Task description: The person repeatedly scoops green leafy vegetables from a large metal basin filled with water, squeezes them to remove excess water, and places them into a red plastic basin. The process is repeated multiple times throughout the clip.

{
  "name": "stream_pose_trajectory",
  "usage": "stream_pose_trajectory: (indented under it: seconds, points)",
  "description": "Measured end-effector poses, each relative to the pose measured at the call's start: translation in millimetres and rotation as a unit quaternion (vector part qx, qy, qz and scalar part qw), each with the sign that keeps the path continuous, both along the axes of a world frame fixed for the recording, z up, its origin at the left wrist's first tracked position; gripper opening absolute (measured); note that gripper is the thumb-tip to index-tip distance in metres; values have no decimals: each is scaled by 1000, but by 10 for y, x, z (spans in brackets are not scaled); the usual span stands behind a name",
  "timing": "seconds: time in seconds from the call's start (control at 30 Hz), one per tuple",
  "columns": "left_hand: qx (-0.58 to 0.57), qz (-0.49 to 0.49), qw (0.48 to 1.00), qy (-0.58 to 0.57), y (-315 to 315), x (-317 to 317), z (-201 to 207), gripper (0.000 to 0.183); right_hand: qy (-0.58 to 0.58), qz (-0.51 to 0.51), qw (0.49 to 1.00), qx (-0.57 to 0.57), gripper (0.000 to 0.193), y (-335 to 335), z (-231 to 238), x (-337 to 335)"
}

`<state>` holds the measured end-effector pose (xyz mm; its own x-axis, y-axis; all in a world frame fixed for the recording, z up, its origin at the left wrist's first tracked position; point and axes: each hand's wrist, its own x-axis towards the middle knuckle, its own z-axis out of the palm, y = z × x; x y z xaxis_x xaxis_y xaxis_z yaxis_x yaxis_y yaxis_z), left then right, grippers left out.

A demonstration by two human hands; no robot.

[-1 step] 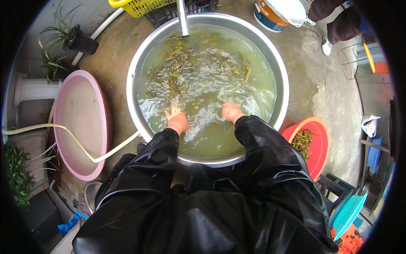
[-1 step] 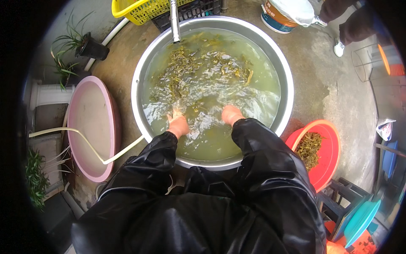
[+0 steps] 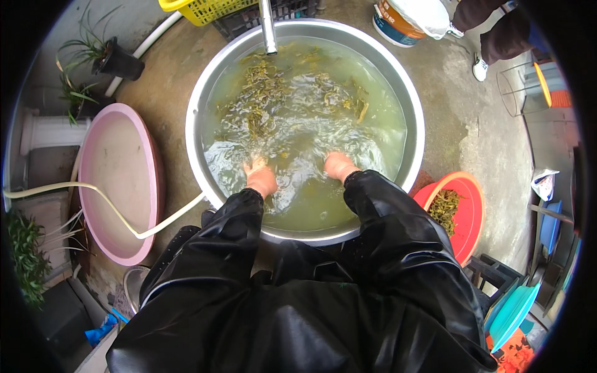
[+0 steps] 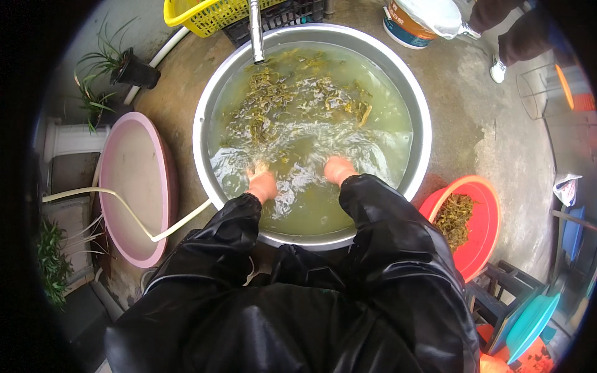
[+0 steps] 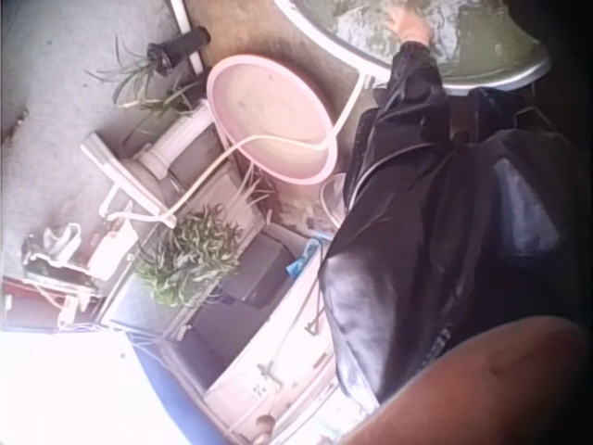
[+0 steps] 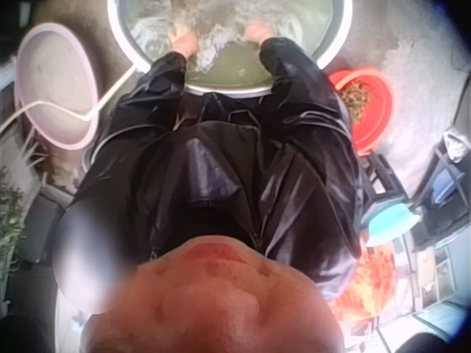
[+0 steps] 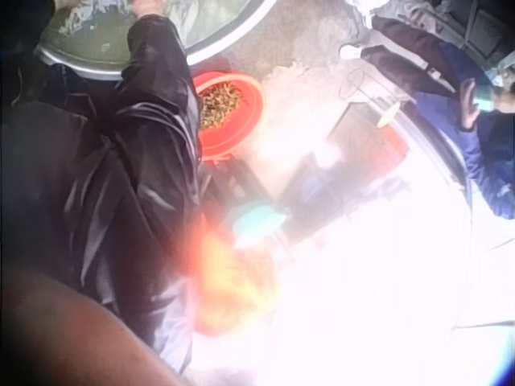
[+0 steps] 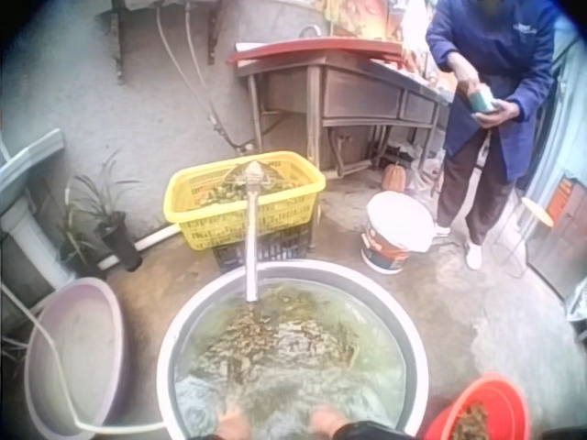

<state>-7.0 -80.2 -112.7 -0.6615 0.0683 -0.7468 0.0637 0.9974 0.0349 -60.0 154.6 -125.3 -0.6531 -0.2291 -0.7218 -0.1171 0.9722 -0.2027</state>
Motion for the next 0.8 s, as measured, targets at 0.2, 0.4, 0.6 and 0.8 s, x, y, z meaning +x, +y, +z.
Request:
stream_pose_trajectory:
  seconds: [0.2,0.4,0.6,0.8]
  points:
    - [24,-34,998,-39,91,128,-245,42,-12,-62,998,-25,31,-146,-58,187]
    - [118,-250,958,78,263,132,-310,28,-195,-480,772,-367,45,-165,290,346]
    - [347,108,910,200,192,-251,314,35,-295,-506,534,-610,54,-230,1154,155]
    - [486,261,802,231,198,-357,1300,33,-45,-429,710,-557,37,-361,1772,-72]
